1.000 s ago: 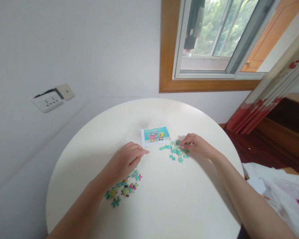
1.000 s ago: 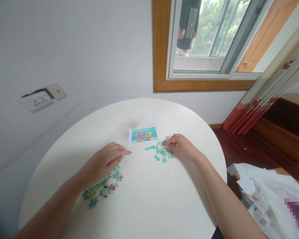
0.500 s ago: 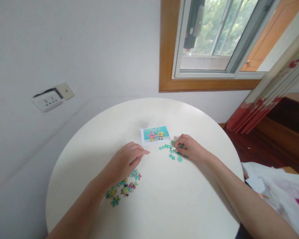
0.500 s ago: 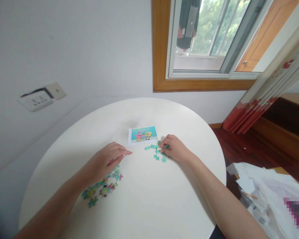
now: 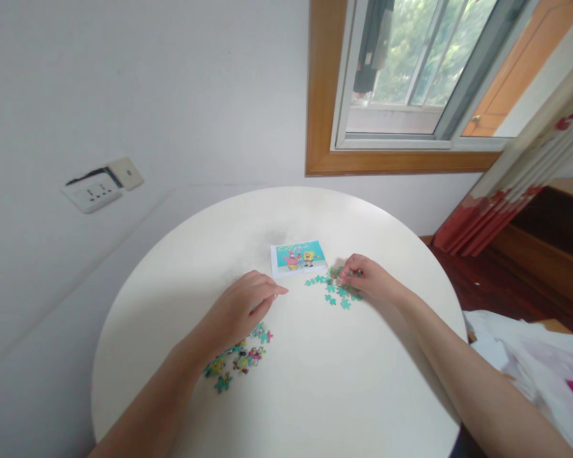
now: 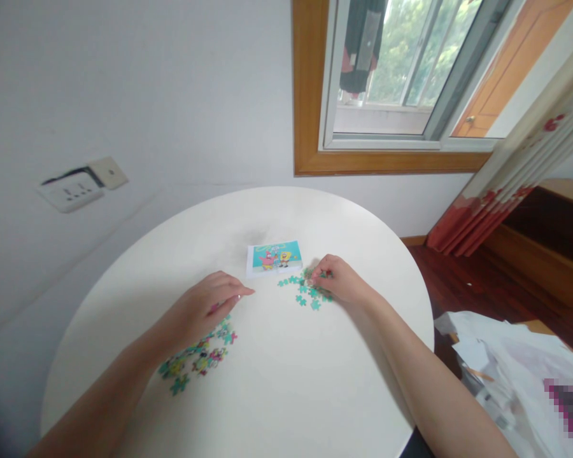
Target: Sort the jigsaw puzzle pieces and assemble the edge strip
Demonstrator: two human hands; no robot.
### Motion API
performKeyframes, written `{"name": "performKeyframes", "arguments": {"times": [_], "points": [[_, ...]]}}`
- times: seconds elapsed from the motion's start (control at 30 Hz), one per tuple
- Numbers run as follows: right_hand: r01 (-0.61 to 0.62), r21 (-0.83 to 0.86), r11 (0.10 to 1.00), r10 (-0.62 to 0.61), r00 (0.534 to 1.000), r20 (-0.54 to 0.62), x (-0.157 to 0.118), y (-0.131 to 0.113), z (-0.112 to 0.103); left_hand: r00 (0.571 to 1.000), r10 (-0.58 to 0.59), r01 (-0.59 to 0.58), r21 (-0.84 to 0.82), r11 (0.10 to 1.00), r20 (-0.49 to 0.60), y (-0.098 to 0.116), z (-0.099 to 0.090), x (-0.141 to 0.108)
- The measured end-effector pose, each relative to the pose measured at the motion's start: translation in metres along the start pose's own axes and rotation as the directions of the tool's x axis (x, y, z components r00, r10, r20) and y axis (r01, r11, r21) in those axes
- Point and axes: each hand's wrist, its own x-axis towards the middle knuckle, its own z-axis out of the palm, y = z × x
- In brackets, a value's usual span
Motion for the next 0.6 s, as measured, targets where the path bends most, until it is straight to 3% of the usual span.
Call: {"name": "performKeyframes", "arguments": {"times": [0.2,0.37,0.47,0.6], "points": [[-0.006,-0.081,0.997,0.0,0.998,-0.064,0.006,-0.016,0.024,1.0,0.005,-0.005,0.004,1.0,-0.004,0.001,-0.001,0.001],[0.011,-0.163,0.987,-0.019,0.999,-0.043,0.009,-0.02,0.033,1.0,-0.007,0.007,0.015,1.0,0.006,0.003,-0.002,0.001],[0.026,-0.111,0.993,-0.034,0.997,-0.067,0.009,-0.016,0.026,1.0,-0.01,0.009,0.022,1.0,0.017,0.005,-0.003,0.003],[-0.03,-0.036,0.999,0.025,0.99,-0.137,0.005,-0.002,-0.002,1.0,-0.015,0.014,0.026,1.0,0.02,0.006,-0.005,0.004]]}}
